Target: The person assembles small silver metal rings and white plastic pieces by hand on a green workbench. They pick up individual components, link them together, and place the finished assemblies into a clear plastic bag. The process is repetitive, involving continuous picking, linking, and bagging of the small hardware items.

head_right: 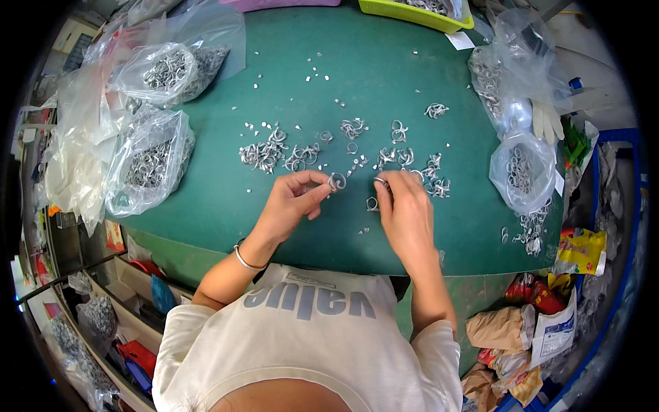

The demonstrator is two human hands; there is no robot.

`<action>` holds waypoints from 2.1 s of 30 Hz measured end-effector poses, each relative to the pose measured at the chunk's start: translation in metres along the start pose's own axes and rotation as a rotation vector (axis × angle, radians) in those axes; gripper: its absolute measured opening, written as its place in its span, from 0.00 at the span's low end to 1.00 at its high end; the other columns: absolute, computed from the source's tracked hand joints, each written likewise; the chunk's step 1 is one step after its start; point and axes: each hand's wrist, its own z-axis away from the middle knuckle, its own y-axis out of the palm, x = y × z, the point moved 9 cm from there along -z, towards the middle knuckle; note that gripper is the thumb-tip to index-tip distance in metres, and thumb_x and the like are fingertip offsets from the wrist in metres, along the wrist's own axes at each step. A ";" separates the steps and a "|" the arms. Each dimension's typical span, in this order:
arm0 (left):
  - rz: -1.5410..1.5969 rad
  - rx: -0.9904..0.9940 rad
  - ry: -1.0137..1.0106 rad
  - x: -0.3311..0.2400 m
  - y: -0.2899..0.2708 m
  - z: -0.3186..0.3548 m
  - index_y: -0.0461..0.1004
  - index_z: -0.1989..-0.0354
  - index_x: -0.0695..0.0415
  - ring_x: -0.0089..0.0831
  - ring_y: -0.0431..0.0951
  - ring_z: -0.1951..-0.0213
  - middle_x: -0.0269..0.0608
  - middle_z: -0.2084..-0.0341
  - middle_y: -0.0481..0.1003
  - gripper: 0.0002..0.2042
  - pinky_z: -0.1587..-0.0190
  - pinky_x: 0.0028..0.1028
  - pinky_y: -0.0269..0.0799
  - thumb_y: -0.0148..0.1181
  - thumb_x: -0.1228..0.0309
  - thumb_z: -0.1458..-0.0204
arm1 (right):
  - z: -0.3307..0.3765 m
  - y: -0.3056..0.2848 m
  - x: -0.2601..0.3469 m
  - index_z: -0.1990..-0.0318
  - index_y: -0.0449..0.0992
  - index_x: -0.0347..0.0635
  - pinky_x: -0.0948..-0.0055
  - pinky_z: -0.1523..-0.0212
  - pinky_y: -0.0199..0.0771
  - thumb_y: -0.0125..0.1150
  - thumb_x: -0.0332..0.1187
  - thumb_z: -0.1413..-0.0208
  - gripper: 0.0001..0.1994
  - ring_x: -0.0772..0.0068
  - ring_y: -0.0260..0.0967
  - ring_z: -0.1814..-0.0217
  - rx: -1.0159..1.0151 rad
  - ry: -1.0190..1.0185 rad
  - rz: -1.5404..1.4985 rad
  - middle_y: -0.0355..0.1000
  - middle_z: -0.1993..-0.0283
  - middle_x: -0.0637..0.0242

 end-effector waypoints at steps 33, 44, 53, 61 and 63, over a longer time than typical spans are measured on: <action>0.412 0.147 -0.261 0.050 0.004 0.029 0.73 0.62 0.63 0.16 0.57 0.87 0.34 0.82 0.68 0.12 0.83 0.15 0.53 0.47 0.67 0.40 | -0.021 -0.008 -0.037 0.71 0.72 0.34 0.68 0.60 0.65 0.64 0.23 0.59 0.07 0.60 0.66 0.62 0.125 -0.028 -0.090 0.69 0.65 0.62; 0.131 0.100 -0.222 0.046 0.016 0.032 0.73 0.58 0.61 0.13 0.55 0.85 0.33 0.80 0.69 0.10 0.83 0.16 0.47 0.47 0.73 0.42 | 0.021 -0.003 -0.013 0.73 0.73 0.37 0.67 0.61 0.61 0.65 0.23 0.61 0.07 0.61 0.63 0.62 0.097 -0.289 0.167 0.67 0.67 0.64; 0.077 0.092 -0.270 0.049 0.021 0.035 0.73 0.60 0.61 0.11 0.54 0.86 0.27 0.87 0.62 0.10 0.84 0.16 0.43 0.48 0.70 0.42 | 0.050 0.016 -0.033 0.71 0.73 0.37 0.66 0.63 0.61 0.66 0.25 0.61 0.09 0.61 0.63 0.63 0.140 -0.281 0.349 0.66 0.66 0.62; 0.083 0.027 -0.243 0.050 0.012 0.037 0.73 0.60 0.61 0.11 0.54 0.86 0.26 0.88 0.61 0.09 0.85 0.16 0.43 0.49 0.70 0.42 | -0.017 0.033 0.026 0.69 0.73 0.33 0.69 0.67 0.65 0.62 0.23 0.55 0.06 0.58 0.65 0.66 -0.051 -0.451 -0.096 0.67 0.64 0.59; 0.097 0.047 -0.235 0.046 0.014 0.039 0.73 0.60 0.62 0.11 0.54 0.86 0.25 0.88 0.60 0.09 0.85 0.16 0.43 0.49 0.70 0.42 | -0.040 0.051 0.024 0.70 0.73 0.33 0.68 0.66 0.65 0.62 0.24 0.54 0.05 0.58 0.65 0.65 -0.052 -0.390 -0.143 0.67 0.65 0.59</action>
